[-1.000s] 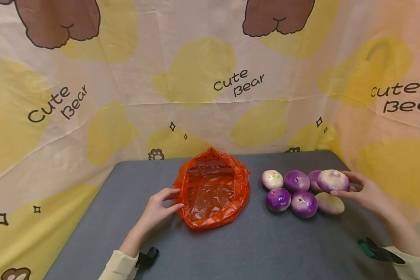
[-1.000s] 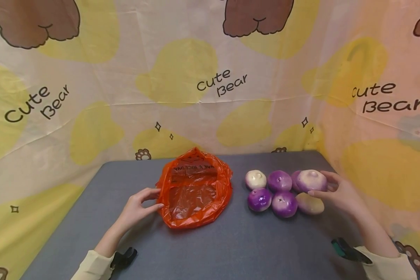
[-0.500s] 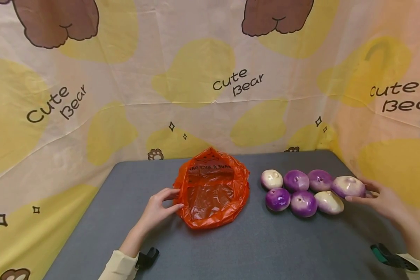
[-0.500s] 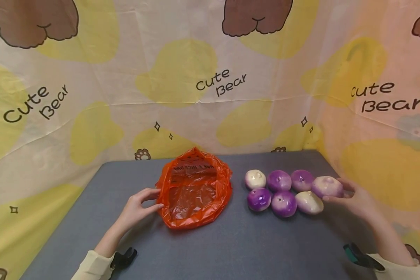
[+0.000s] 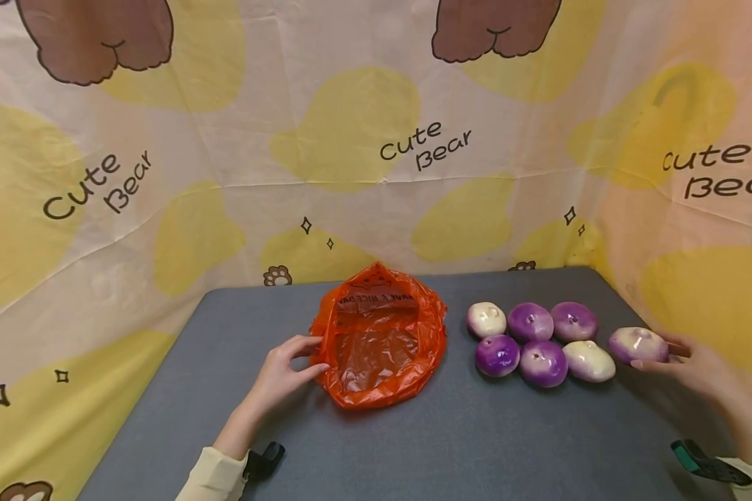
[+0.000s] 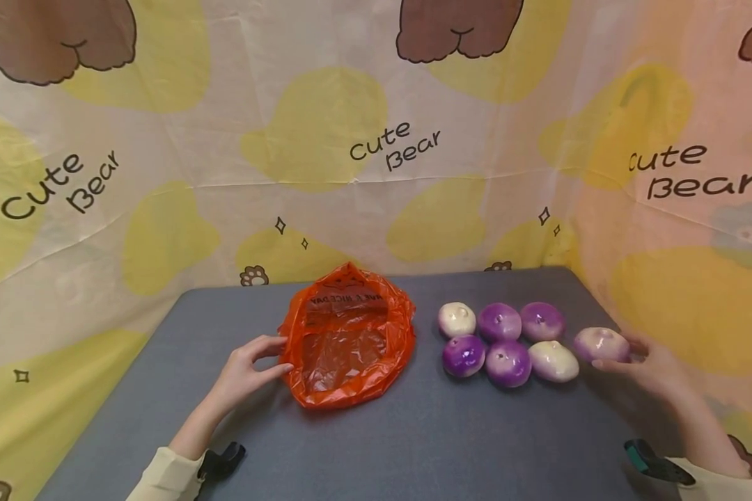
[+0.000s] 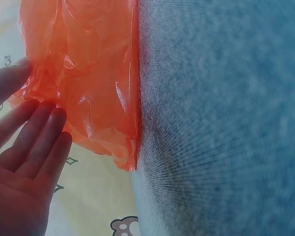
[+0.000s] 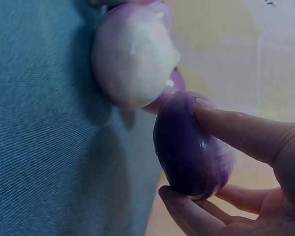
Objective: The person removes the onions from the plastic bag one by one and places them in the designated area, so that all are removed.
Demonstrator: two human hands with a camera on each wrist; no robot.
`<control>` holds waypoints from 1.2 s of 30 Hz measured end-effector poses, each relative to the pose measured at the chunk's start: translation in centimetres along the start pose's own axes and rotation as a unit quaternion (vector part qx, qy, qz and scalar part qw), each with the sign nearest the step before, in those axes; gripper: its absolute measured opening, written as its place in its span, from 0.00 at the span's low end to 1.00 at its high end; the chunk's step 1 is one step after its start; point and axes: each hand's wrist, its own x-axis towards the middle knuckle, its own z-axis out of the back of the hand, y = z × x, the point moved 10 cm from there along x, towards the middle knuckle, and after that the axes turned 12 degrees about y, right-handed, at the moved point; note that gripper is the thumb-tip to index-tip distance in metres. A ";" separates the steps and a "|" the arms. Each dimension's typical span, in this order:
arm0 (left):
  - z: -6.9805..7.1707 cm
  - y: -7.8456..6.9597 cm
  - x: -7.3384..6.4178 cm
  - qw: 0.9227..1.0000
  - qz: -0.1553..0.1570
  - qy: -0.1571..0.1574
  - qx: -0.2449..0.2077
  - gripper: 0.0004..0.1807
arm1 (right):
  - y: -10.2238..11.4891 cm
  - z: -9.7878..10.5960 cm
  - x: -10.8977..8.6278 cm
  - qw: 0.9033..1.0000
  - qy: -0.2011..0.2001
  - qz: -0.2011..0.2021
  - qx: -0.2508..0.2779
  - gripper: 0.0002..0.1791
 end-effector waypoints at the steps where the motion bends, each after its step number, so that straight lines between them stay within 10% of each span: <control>1: 0.0 0.0 0.0 1.000 -0.001 -0.001 0.000 0.23 | -0.2 0.0 0.1 1.000 0.001 0.000 -0.002 0.51; 18: 0.4 -1.1 -0.2 1.000 -0.001 -0.004 0.013 0.24 | -1.0 -0.2 0.6 0.998 -0.033 0.038 -0.048 0.39; 36: 0.3 -0.5 -0.2 1.000 -0.005 -0.004 0.011 0.23 | -1.6 -1.1 0.9 1.000 0.022 0.020 0.003 0.44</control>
